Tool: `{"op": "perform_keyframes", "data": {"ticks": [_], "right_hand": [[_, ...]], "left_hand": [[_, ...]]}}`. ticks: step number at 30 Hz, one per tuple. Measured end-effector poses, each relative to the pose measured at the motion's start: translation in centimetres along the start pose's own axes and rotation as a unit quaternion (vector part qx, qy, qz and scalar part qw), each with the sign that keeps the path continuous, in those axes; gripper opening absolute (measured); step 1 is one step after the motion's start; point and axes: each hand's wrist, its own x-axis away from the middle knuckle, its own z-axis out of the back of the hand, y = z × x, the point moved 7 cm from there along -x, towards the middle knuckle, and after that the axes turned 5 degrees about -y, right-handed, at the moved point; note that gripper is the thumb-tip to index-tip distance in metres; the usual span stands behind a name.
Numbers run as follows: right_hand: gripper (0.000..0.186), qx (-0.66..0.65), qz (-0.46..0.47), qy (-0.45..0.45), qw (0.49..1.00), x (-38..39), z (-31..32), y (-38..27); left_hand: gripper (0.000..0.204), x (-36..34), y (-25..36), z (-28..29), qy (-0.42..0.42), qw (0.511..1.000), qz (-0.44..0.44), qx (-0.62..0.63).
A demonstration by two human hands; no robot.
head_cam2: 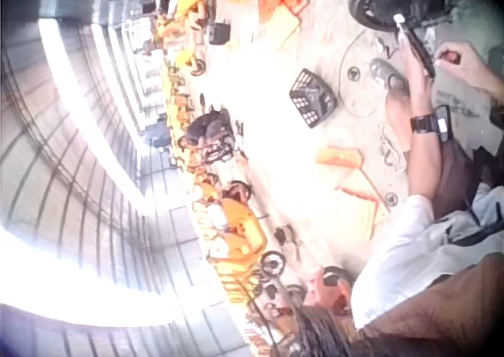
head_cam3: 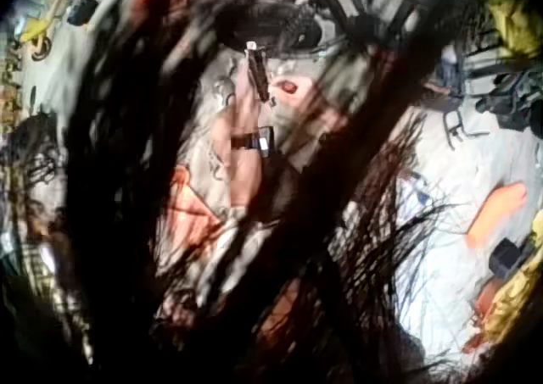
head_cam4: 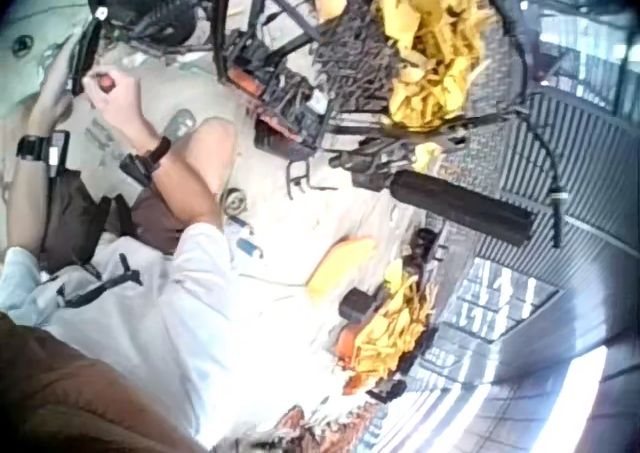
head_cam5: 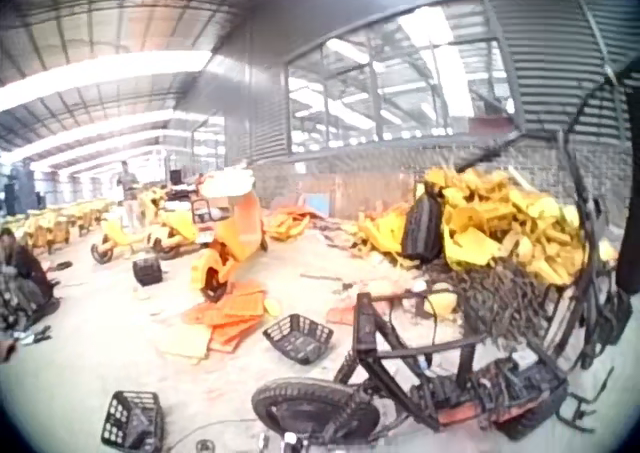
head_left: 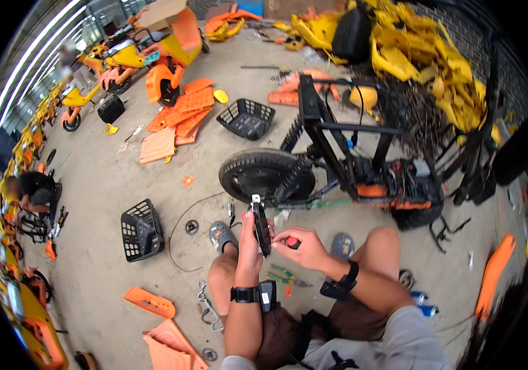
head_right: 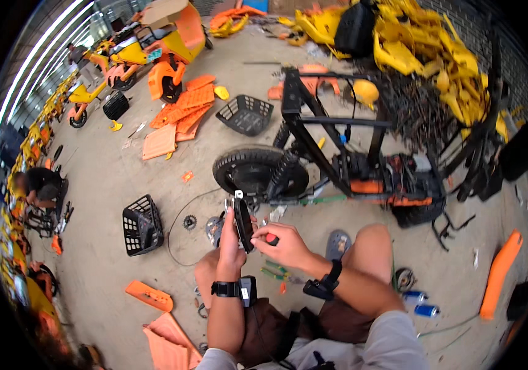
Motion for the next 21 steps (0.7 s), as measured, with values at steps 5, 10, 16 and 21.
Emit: {"op": "perform_keyframes", "data": {"ticks": [5, 10, 16, 21], "right_hand": [[0.018, 0.079, 0.021, 0.002, 0.997, 0.1, -0.1, -1.3], [0.017, 0.18, 0.069, 0.003, 0.981, 0.1, 0.8, -1.4], [0.012, 0.268, 0.114, -0.002, 0.957, 0.3, 0.5, -1.2], [0.01, 0.282, 0.126, 0.0, 0.951, 0.6, 0.0, -0.9]], "left_hand": [[0.061, 0.1, 0.2, -0.9, -0.01, 1.0, -0.015, -0.001], [0.06, -0.2, -0.7, -2.0, -0.018, 1.0, 0.02, -0.001], [0.05, -1.5, -2.9, -0.2, 0.025, 0.998, 0.05, -0.044], [0.044, -1.7, -3.1, -0.2, 0.045, 0.997, 0.028, -0.059]]}}
